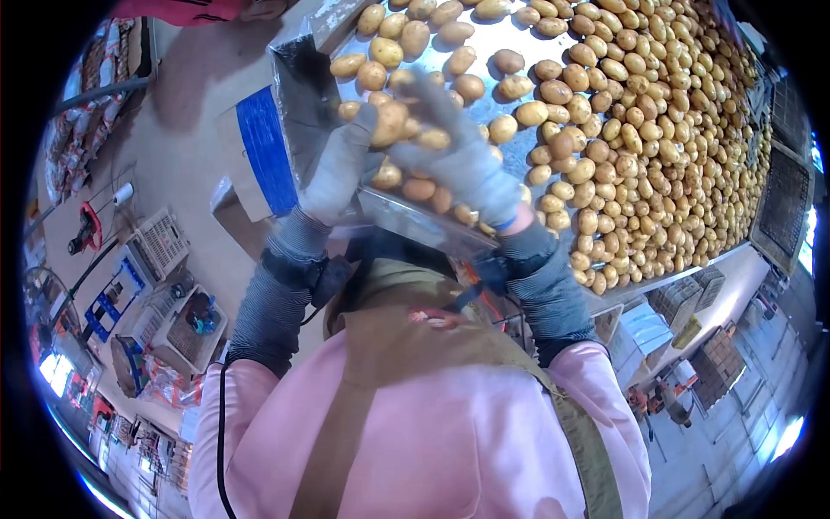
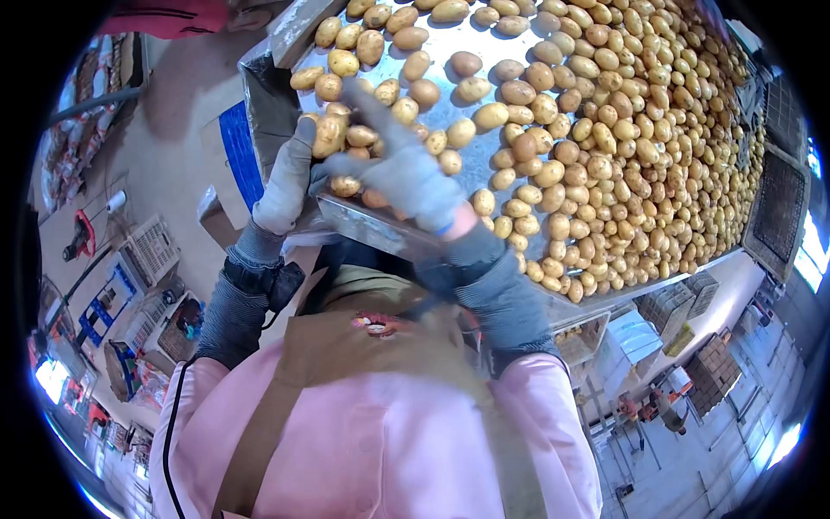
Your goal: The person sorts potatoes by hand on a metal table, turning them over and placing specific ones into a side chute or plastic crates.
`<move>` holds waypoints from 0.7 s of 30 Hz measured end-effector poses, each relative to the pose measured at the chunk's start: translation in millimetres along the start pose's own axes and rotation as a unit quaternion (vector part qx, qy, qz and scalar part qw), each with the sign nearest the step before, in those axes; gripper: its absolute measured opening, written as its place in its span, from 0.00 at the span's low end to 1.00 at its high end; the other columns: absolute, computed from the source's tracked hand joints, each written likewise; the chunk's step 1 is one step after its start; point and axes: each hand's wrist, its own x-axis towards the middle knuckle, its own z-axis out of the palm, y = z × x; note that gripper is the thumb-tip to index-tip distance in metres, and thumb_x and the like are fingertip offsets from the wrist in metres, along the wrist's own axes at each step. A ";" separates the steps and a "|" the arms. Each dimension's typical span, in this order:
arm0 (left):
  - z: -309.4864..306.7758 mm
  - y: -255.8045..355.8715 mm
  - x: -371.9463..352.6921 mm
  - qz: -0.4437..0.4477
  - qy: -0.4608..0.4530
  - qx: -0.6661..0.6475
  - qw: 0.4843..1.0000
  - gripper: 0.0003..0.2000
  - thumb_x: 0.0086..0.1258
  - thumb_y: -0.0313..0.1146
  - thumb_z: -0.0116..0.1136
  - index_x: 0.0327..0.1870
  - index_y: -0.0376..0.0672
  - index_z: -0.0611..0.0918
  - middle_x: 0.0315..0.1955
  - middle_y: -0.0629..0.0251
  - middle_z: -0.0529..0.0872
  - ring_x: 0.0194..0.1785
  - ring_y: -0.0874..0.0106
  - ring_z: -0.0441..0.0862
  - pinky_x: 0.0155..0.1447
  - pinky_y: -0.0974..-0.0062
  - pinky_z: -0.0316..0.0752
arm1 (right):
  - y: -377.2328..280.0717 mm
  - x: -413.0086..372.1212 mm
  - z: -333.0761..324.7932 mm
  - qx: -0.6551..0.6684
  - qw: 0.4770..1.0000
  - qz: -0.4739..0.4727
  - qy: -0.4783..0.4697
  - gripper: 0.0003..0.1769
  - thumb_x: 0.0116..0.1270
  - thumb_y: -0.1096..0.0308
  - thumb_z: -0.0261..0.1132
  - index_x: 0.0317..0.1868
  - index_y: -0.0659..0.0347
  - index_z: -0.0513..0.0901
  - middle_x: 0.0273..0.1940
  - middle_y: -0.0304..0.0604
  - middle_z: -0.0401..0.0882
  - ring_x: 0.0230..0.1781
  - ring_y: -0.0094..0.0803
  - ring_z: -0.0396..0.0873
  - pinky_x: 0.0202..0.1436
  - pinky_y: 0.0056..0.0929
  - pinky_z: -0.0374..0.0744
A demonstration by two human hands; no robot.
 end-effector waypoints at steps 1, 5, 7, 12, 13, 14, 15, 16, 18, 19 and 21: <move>-1.5 -9.5 2.1 0.019 -0.010 0.014 1.000 0.34 0.81 0.65 0.45 0.62 0.36 0.79 0.48 0.66 0.86 0.47 0.78 0.84 0.50 0.78 0.80 | 1.9 -1.0 10.8 0.023 1.000 0.003 -0.003 0.40 0.65 0.71 0.73 0.76 0.61 0.67 0.71 0.45 0.73 0.70 0.34 0.72 0.73 0.33 0.72; 0.4 -6.9 -9.1 0.161 0.007 0.201 0.966 0.31 0.84 0.60 0.44 0.59 0.35 0.82 0.47 0.64 0.88 0.50 0.78 0.85 0.52 0.76 0.80 | 8.2 -6.1 18.0 0.158 0.987 0.013 -0.009 0.38 0.64 0.74 0.72 0.74 0.59 0.70 0.66 0.45 0.75 0.68 0.33 0.73 0.70 0.32 0.74; -2.0 -17.0 -12.5 0.145 0.018 0.163 0.976 0.27 0.86 0.53 0.45 0.59 0.35 0.83 0.45 0.65 0.88 0.47 0.80 0.84 0.50 0.78 0.80 | 3.6 -17.2 19.7 0.238 0.971 0.037 0.001 0.34 0.65 0.74 0.72 0.72 0.58 0.73 0.62 0.44 0.78 0.64 0.32 0.75 0.66 0.31 0.76; 4.9 -32.6 -34.0 0.127 0.034 0.238 0.962 0.20 0.83 0.46 0.54 0.49 0.35 0.87 0.36 0.67 0.89 0.39 0.80 0.82 0.45 0.77 0.79 | 7.3 -47.6 17.7 -0.001 0.995 0.068 0.075 0.23 0.67 0.74 0.70 0.62 0.59 0.77 0.55 0.43 0.77 0.51 0.30 0.78 0.55 0.31 0.79; 3.9 -38.3 -37.4 0.117 0.026 0.286 0.951 0.19 0.82 0.45 0.56 0.47 0.35 0.88 0.34 0.67 0.90 0.37 0.80 0.81 0.44 0.76 0.78 | 21.1 -58.2 16.7 -0.064 0.993 0.059 0.074 0.21 0.64 0.68 0.74 0.55 0.59 0.77 0.50 0.45 0.78 0.48 0.35 0.81 0.51 0.34 0.79; 3.3 -47.7 -38.4 0.150 0.049 0.329 0.931 0.19 0.82 0.45 0.57 0.46 0.35 0.88 0.33 0.65 0.89 0.37 0.80 0.81 0.43 0.76 0.78 | 29.9 -67.5 13.8 -0.158 0.984 0.017 0.080 0.23 0.62 0.66 0.75 0.55 0.60 0.77 0.49 0.45 0.78 0.47 0.38 0.81 0.50 0.35 0.80; 1.7 -58.9 -38.9 0.182 0.073 0.370 0.908 0.19 0.81 0.45 0.58 0.44 0.35 0.89 0.32 0.64 0.89 0.36 0.79 0.80 0.42 0.75 0.78 | 35.7 -75.3 10.6 -0.250 0.964 -0.025 0.085 0.25 0.60 0.64 0.77 0.54 0.60 0.78 0.48 0.45 0.78 0.46 0.40 0.81 0.48 0.36 0.80; 1.5 -63.5 -40.8 0.212 0.096 0.411 0.881 0.18 0.81 0.45 0.58 0.43 0.36 0.89 0.31 0.63 0.89 0.35 0.79 0.80 0.42 0.74 0.78 | 45.2 -83.7 8.6 -0.337 0.935 -0.066 0.089 0.27 0.57 0.61 0.78 0.53 0.61 0.78 0.47 0.46 0.78 0.46 0.43 0.81 0.47 0.38 0.80; 9.5 -62.6 -46.2 0.239 0.079 0.414 0.875 0.18 0.78 0.45 0.61 0.55 0.38 0.86 0.35 0.55 0.89 0.36 0.67 0.85 0.45 0.70 0.80 | 64.1 -93.0 6.9 -0.337 0.937 -0.034 0.088 0.37 0.49 0.60 0.80 0.57 0.66 0.75 0.50 0.48 0.77 0.45 0.51 0.80 0.47 0.42 0.79; 20.1 -59.8 -47.3 0.294 0.060 0.429 0.852 0.19 0.77 0.45 0.62 0.57 0.38 0.85 0.37 0.54 0.89 0.37 0.64 0.86 0.46 0.69 0.81 | 57.9 -92.9 9.4 -0.356 0.931 -0.014 0.085 0.37 0.49 0.63 0.80 0.58 0.67 0.74 0.51 0.50 0.77 0.45 0.52 0.80 0.48 0.42 0.79; 39.2 -48.3 -50.3 0.364 -0.021 0.478 0.799 0.21 0.75 0.42 0.65 0.63 0.42 0.81 0.41 0.52 0.88 0.40 0.53 0.87 0.48 0.66 0.82 | 63.7 -96.4 18.0 -0.342 0.936 0.032 0.079 0.38 0.51 0.67 0.77 0.61 0.69 0.71 0.50 0.55 0.77 0.47 0.54 0.80 0.50 0.44 0.78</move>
